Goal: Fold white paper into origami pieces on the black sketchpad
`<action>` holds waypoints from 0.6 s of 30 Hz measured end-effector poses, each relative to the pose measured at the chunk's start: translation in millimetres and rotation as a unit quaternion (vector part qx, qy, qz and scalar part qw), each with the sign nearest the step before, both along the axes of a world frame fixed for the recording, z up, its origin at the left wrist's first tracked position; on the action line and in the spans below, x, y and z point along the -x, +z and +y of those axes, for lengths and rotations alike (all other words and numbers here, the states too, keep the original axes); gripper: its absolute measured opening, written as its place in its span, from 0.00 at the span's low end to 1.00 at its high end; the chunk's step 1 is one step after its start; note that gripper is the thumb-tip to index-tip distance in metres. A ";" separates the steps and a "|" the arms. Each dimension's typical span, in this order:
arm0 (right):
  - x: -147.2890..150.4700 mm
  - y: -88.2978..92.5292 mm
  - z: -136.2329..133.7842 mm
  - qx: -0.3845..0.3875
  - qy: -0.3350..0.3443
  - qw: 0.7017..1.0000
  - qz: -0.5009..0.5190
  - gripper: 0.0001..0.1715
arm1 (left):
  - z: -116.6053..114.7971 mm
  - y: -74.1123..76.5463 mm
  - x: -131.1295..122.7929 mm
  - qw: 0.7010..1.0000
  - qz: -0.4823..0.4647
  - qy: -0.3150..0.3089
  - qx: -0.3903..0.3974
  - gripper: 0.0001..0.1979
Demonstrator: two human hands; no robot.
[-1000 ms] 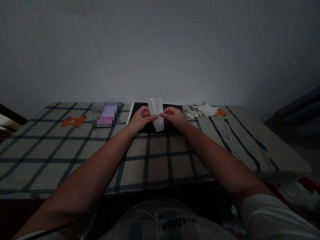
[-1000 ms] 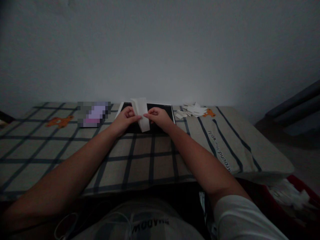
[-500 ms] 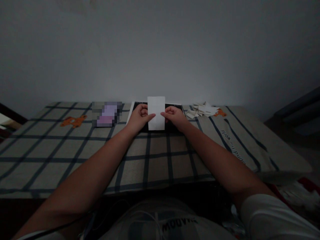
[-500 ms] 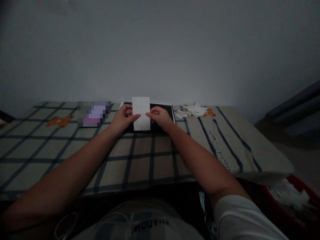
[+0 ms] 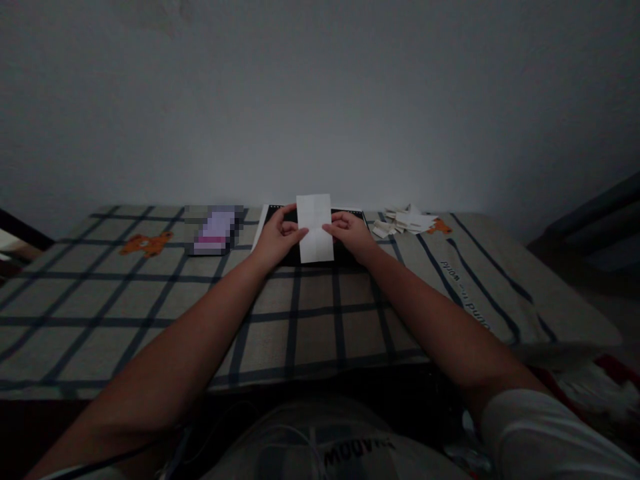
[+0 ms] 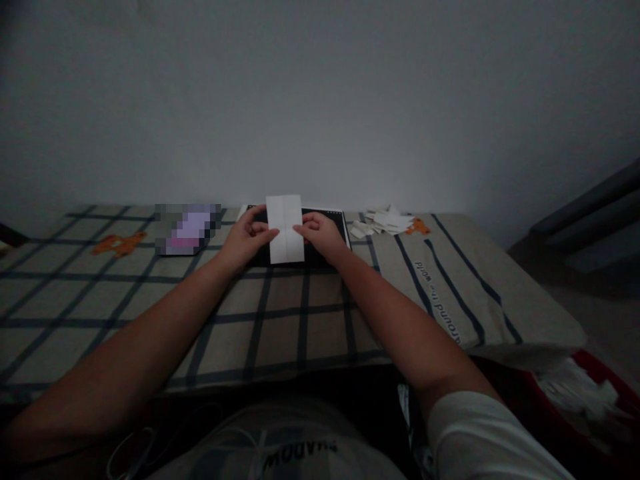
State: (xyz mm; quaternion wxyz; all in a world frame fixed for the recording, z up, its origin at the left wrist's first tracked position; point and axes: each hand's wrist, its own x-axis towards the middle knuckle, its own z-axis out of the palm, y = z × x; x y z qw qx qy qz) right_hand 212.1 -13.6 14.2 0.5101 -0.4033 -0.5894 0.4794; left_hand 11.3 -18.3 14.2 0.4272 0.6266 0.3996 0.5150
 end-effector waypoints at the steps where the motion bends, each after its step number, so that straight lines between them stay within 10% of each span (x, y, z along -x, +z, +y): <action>1: -0.5 0.1 -0.5 -0.001 0.009 1.000 -0.012 0.23 | 0.6 -0.6 0.1 1.000 -0.001 0.001 0.007 0.36; 10: -1.0 -0.8 -1.3 0.018 0.024 0.996 -0.080 0.19 | -8.4 3.7 -3.6 0.995 -0.028 -0.029 0.086 0.22; 18: -6.0 -9.3 6.4 -0.046 -0.053 0.968 -0.240 0.29 | -3.2 -4.0 -0.1 0.964 0.239 0.106 -0.055 0.50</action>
